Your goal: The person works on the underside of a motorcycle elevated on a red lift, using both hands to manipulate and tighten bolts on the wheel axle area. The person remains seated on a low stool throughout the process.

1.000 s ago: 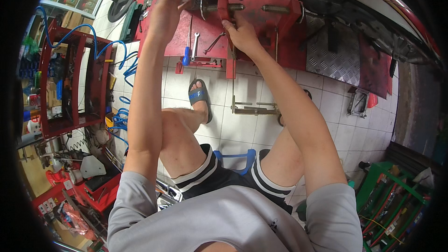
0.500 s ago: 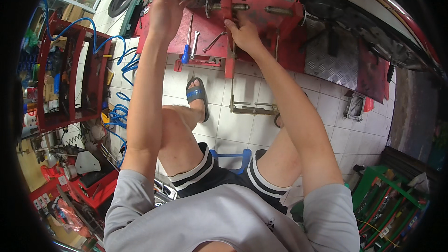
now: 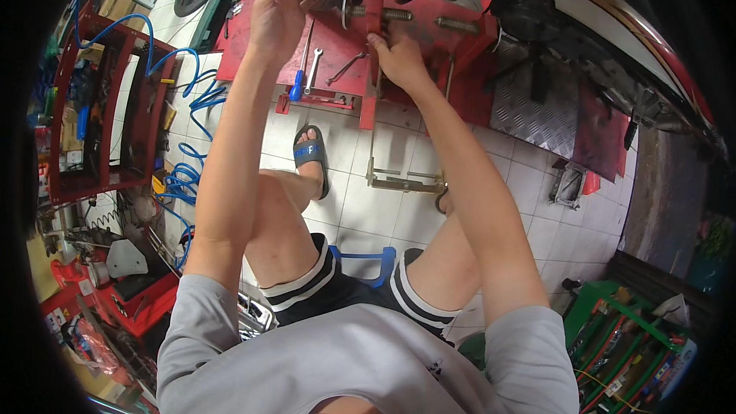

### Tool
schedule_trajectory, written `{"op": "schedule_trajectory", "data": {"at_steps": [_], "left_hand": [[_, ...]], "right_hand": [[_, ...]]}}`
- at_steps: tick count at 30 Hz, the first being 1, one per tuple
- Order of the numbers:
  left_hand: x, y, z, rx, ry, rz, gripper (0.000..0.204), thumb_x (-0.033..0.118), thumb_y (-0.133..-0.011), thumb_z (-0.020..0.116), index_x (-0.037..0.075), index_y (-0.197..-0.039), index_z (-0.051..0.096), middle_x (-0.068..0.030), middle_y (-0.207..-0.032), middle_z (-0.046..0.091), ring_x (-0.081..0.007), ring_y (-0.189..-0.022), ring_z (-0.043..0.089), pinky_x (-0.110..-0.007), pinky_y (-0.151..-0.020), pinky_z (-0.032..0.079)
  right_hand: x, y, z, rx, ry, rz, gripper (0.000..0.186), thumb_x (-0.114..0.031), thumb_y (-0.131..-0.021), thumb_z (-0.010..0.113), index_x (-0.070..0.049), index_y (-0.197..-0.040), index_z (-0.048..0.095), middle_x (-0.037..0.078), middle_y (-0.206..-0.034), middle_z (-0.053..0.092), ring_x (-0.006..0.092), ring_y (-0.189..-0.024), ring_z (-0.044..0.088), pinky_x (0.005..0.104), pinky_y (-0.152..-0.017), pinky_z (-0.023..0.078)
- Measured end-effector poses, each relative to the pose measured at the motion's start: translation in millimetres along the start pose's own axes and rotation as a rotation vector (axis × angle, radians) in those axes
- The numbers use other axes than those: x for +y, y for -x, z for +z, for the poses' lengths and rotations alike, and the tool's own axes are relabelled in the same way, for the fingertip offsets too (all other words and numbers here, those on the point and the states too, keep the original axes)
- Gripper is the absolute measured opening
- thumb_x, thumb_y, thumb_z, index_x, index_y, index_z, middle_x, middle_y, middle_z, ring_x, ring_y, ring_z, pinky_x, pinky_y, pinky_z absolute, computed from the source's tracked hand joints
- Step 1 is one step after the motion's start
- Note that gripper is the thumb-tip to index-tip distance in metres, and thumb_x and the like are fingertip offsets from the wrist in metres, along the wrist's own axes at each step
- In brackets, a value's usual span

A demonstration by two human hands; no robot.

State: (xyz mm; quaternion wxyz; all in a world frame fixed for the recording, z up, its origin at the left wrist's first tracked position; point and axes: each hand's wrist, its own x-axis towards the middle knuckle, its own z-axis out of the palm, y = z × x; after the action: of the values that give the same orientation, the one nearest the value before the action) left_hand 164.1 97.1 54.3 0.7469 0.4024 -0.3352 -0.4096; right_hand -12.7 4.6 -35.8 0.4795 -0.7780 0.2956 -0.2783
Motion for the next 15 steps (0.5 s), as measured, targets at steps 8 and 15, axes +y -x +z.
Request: {"op": "schedule_trajectory", "data": {"at_steps": [8,15], "left_hand": [[2.9,-1.3,-7.7,-0.095,0.13,-0.126,0.052,0.041,-0.098,0.036,0.006,-0.134,0.045,-0.0168,-0.125,0.058,-0.0236,-0.121,0.048,-0.039,-0.107,0.027],[-7.6,3.4,-1.6,-0.029,0.065,-0.165,0.049,0.038,-0.098,0.037,0.002,-0.13,0.046,-0.0161,-0.118,0.06,-0.0224,-0.116,0.051,-0.038,-0.105,0.03]], "right_hand": [[-10.1,-0.6,-2.8,-0.009,0.134,0.011,0.034,-0.025,-0.092,0.055,-0.003,-0.117,0.05,0.025,-0.107,0.063,0.0447,-0.103,0.057,0.0476,-0.087,0.045],[-9.2,0.3,-2.1,-0.003,0.137,-0.012,0.033,-0.024,-0.092,0.054,-0.003,-0.117,0.049,0.026,-0.103,0.063,0.0453,-0.102,0.057,0.0482,-0.086,0.045]]}}
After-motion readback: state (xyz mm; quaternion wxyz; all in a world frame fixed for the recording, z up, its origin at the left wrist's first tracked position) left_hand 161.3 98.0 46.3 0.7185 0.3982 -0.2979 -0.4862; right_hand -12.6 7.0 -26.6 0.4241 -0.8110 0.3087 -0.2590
